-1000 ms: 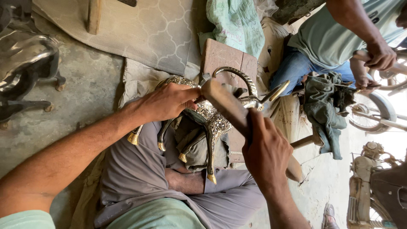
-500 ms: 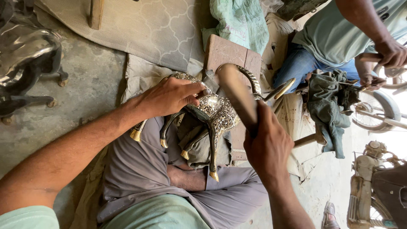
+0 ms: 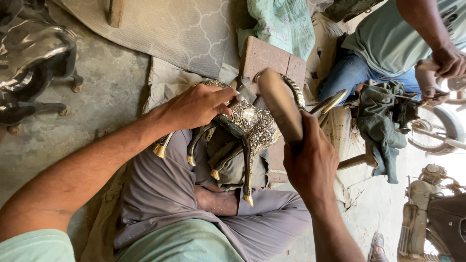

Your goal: The person sits cross-legged on the floor and uses a wooden mallet and metal chisel to shape and refine a silver-colored metal goat statue. They repeatedly strike the chisel against the statue's body and legs, repositioning the statue as needed to access different areas.

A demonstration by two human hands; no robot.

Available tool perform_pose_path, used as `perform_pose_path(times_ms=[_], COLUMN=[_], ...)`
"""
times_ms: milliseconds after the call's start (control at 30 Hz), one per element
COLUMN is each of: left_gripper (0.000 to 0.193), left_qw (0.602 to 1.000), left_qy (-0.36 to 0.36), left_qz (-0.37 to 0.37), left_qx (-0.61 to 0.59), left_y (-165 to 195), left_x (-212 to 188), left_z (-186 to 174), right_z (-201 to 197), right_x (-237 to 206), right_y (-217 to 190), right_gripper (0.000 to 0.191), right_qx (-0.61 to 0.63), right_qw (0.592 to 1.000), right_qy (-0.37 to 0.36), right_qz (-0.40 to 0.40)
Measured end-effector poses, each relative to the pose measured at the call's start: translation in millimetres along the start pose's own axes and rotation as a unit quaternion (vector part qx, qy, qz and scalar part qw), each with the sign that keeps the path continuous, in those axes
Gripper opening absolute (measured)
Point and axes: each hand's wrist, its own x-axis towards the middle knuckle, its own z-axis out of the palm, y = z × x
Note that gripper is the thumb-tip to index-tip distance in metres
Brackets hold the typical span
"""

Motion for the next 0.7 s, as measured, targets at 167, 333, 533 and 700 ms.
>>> perform_pose_path(times_ms=[167,333,533,700], left_gripper=[0.027,0.025,0.023,0.022], left_qw=[0.999,0.999,0.996,0.997], left_qy=[-0.016,0.006,-0.008,0.005], left_qz=[0.008,0.031,0.045,0.011], left_qx=[0.037,0.041,0.075,0.082], left_y=[-2,-6,-8,-7], left_x=[-1,-3,-5,-7], left_z=[2,6,10,10], right_z=[0,4,12,25], right_x=[-1,-4,-14,-28], right_y=[0,-1,-2,0], right_gripper=[0.047,0.051,0.043,0.042], right_qx=[0.031,0.002,-0.005,0.012], right_qw=[1.000,1.000,0.999,0.995], right_qy=[0.005,0.013,0.025,0.097], right_qz=[-0.004,-0.009,0.020,-0.005])
